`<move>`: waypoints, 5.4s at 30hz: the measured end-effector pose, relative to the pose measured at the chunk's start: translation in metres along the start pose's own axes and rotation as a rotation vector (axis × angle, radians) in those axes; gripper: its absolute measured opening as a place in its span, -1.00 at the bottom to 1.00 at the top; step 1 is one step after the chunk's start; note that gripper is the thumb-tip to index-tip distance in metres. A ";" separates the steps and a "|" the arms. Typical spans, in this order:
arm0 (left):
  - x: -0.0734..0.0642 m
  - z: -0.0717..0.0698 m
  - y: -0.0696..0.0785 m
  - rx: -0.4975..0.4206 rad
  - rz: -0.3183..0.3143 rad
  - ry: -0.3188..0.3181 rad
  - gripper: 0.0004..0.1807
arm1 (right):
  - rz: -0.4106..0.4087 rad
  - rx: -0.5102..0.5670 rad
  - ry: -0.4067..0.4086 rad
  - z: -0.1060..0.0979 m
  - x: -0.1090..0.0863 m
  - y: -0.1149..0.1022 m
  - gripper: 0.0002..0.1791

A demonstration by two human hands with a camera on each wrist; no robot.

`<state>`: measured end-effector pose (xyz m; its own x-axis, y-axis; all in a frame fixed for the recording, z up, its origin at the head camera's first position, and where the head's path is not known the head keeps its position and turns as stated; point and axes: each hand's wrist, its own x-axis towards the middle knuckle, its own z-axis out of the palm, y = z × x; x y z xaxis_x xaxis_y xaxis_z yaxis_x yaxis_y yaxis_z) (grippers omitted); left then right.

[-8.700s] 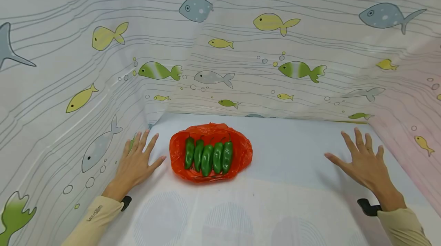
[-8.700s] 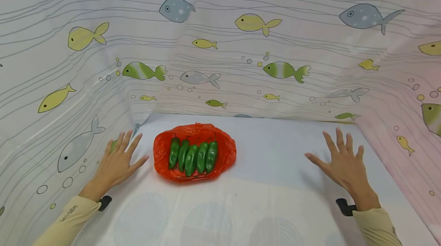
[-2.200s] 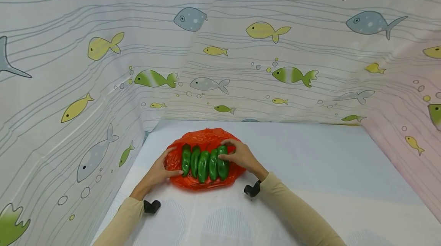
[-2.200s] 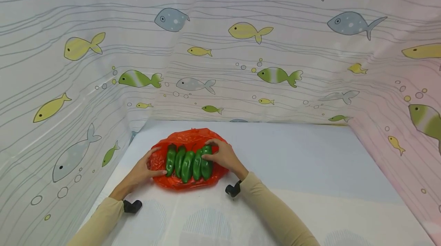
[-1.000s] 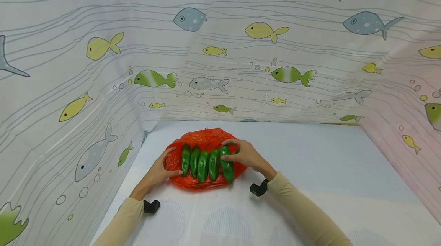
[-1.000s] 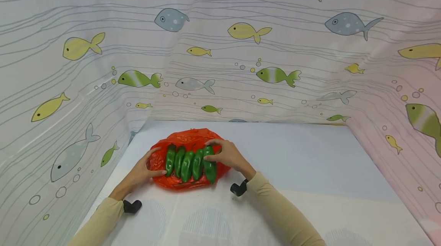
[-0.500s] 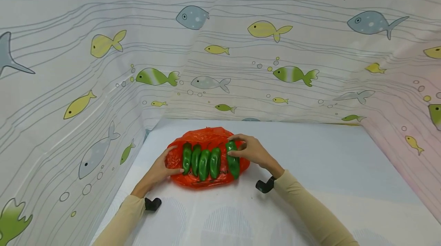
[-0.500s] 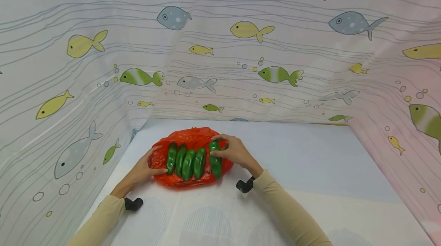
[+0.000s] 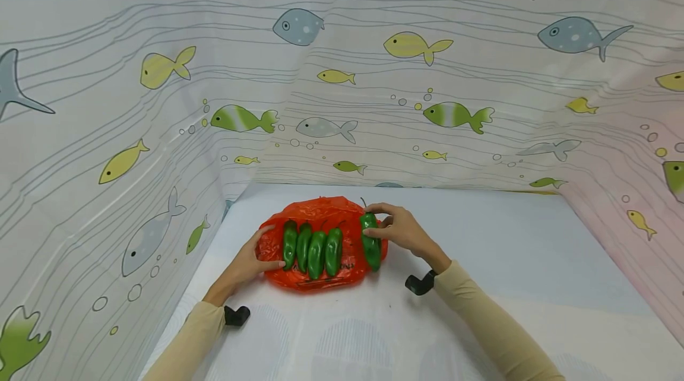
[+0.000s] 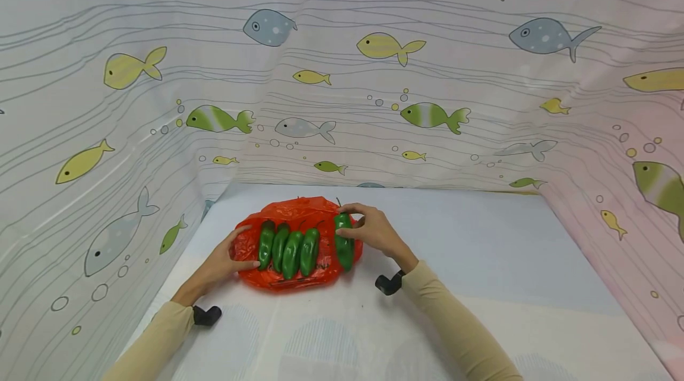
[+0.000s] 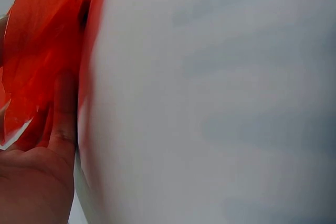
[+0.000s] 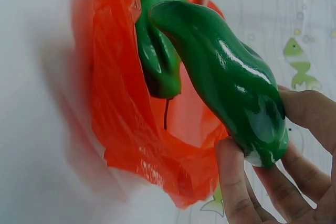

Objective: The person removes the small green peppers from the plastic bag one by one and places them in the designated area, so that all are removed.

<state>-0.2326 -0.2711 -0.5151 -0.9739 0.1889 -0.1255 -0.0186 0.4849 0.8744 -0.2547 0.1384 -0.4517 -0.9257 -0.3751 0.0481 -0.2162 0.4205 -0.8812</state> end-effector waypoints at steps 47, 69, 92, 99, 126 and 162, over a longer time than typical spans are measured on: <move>-0.001 -0.002 0.002 0.024 0.015 -0.023 0.09 | 0.062 -0.050 0.095 -0.050 -0.017 0.028 -0.37; 0.002 -0.002 -0.002 0.046 0.023 -0.020 0.08 | 0.115 -0.055 0.134 -0.069 -0.024 0.050 -0.33; 0.002 -0.002 -0.003 0.049 0.007 -0.033 0.09 | 0.191 -0.078 0.169 -0.078 -0.028 0.079 -0.30; 0.005 -0.003 -0.005 0.052 -0.007 -0.030 0.08 | 0.217 -0.070 0.172 -0.080 -0.028 0.084 -0.29; 0.006 -0.004 0.000 0.042 0.042 -0.028 0.09 | 0.247 -0.137 0.187 -0.075 -0.022 0.099 -0.30; 0.003 -0.004 0.001 0.043 0.018 -0.039 0.08 | 0.080 -0.110 0.264 -0.065 -0.024 0.059 -0.41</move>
<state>-0.2368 -0.2731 -0.5128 -0.9646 0.2303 -0.1288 0.0093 0.5176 0.8555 -0.2657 0.2256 -0.4739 -0.9868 -0.1155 0.1133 -0.1578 0.5328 -0.8314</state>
